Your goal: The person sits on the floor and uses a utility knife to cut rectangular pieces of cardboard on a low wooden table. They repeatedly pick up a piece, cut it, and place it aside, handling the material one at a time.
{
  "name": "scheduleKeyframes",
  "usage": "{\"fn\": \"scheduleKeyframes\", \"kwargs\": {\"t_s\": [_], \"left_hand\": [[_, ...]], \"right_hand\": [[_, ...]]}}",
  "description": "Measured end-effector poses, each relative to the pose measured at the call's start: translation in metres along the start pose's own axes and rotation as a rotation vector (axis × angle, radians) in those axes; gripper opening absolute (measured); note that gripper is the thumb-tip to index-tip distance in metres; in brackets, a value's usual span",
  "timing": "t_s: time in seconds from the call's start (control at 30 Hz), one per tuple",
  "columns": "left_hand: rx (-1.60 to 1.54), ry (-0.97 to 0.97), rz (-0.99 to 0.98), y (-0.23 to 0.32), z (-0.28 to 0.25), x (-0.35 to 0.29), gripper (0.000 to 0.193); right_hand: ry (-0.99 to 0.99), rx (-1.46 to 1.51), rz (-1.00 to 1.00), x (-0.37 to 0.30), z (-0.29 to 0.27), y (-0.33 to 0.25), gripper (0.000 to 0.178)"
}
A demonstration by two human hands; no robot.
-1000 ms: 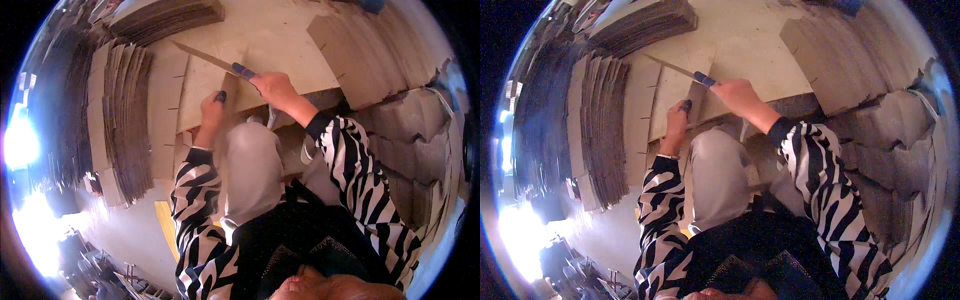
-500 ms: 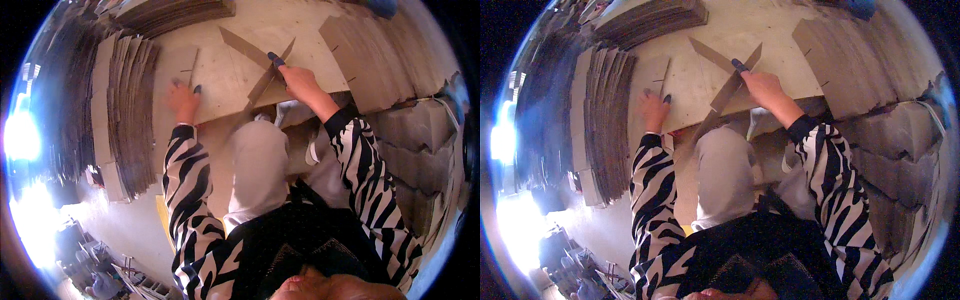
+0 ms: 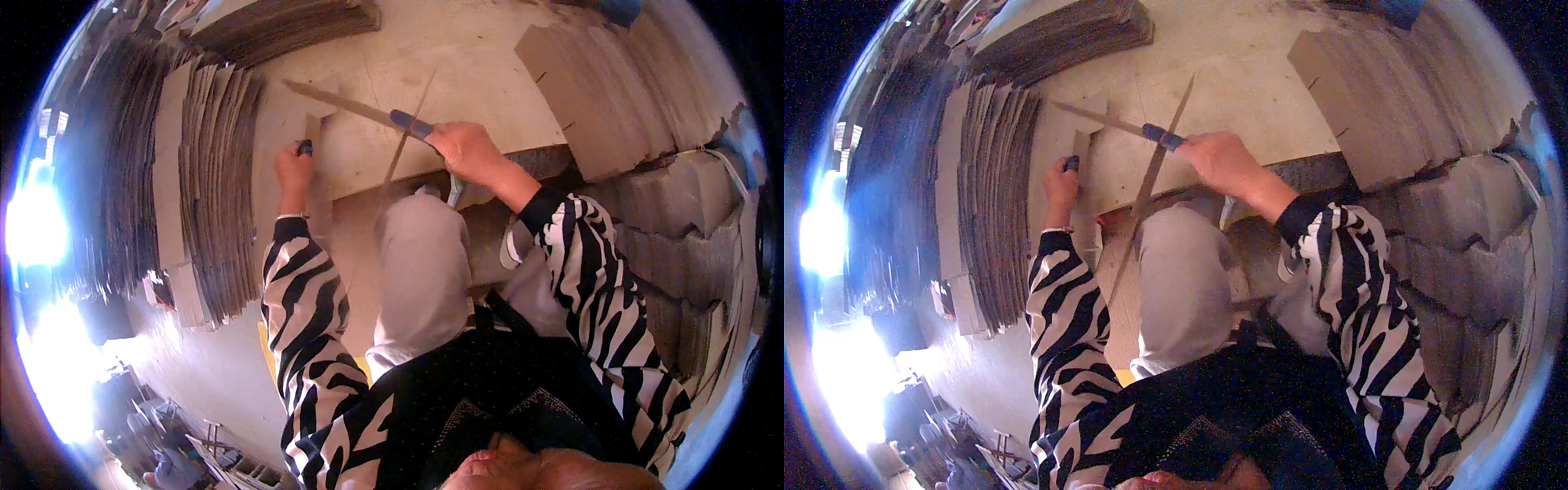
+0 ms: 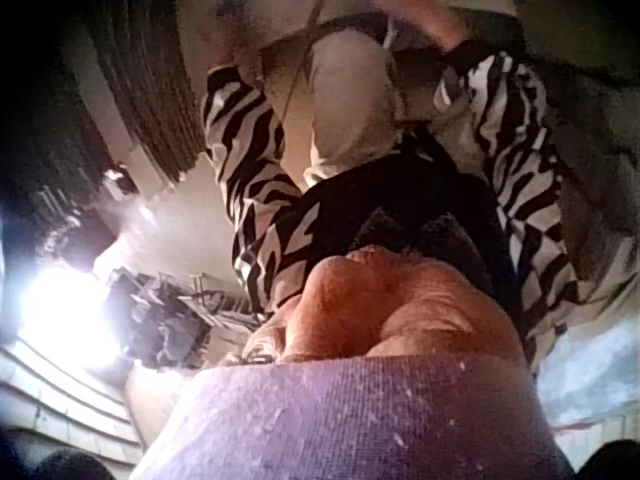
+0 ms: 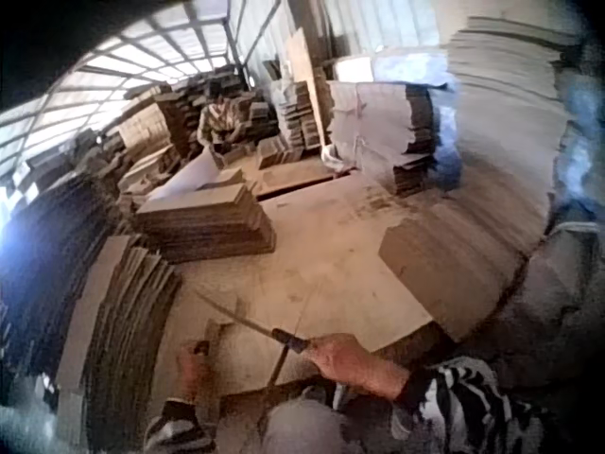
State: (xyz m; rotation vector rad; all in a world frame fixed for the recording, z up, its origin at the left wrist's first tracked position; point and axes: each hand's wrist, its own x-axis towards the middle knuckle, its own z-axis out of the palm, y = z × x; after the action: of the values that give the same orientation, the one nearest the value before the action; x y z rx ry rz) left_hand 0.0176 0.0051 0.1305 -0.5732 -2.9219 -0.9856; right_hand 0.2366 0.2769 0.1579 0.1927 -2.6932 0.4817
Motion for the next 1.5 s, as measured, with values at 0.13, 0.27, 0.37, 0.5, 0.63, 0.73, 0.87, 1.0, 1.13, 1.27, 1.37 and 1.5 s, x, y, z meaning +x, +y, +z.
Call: {"fn": "scheduleKeyframes", "kwargs": {"t_s": [0.13, 0.27, 0.37, 0.5, 0.63, 0.73, 0.87, 1.0, 1.13, 1.27, 1.37, 1.5], "left_hand": [[-0.558, -0.120, -0.132, 0.055, 0.015, -0.040, 0.023], [-0.488, -0.062, -0.145, 0.033, 0.039, -0.018, 0.021], [-0.441, -0.097, -0.141, -0.003, 0.041, -0.011, 0.024], [-0.249, -0.167, 0.258, 0.034, 0.023, -0.026, 0.028], [-0.482, -0.440, 0.056, 0.090, 0.000, -0.034, 0.044], [-0.240, -0.533, 0.053, 0.107, -0.035, -0.057, 0.054], [-0.426, -0.279, 0.194, 0.050, -0.044, -0.111, 0.047], [-0.580, 0.028, 0.075, 0.000, -0.038, -0.166, 0.042], [-0.644, 0.139, 0.036, 0.049, 0.008, -0.162, 0.031], [-0.419, 0.157, 0.111, 0.069, 0.033, -0.131, 0.029], [-0.256, -0.001, 0.058, 0.081, 0.039, -0.101, 0.036], [-0.021, -0.039, 0.006, 0.063, 0.035, -0.057, 0.028]], "right_hand": [[-0.009, -0.037, 0.028, 0.001, 0.009, -0.002, 0.019], [-0.065, -0.149, 0.089, -0.001, -0.006, 0.003, 0.019], [-0.203, -0.205, 0.103, -0.001, -0.001, -0.001, 0.019], [-0.220, -0.111, 0.155, -0.004, -0.009, 0.012, 0.019], [-0.133, -0.154, 0.352, -0.006, -0.032, 0.066, 0.019], [-0.150, -0.127, 0.470, -0.013, -0.021, 0.088, 0.021], [-0.113, -0.041, 0.583, -0.031, -0.070, 0.098, 0.040], [0.023, -0.464, 0.632, -0.104, -0.104, 0.111, 0.060], [-0.056, -0.741, 0.738, -0.175, -0.115, 0.138, 0.056], [0.257, -0.528, 0.654, -0.151, -0.131, 0.156, 0.040], [0.402, -0.344, 0.513, -0.088, -0.136, 0.108, 0.029], [0.346, 0.035, 0.404, -0.015, -0.114, 0.035, 0.019]]}}
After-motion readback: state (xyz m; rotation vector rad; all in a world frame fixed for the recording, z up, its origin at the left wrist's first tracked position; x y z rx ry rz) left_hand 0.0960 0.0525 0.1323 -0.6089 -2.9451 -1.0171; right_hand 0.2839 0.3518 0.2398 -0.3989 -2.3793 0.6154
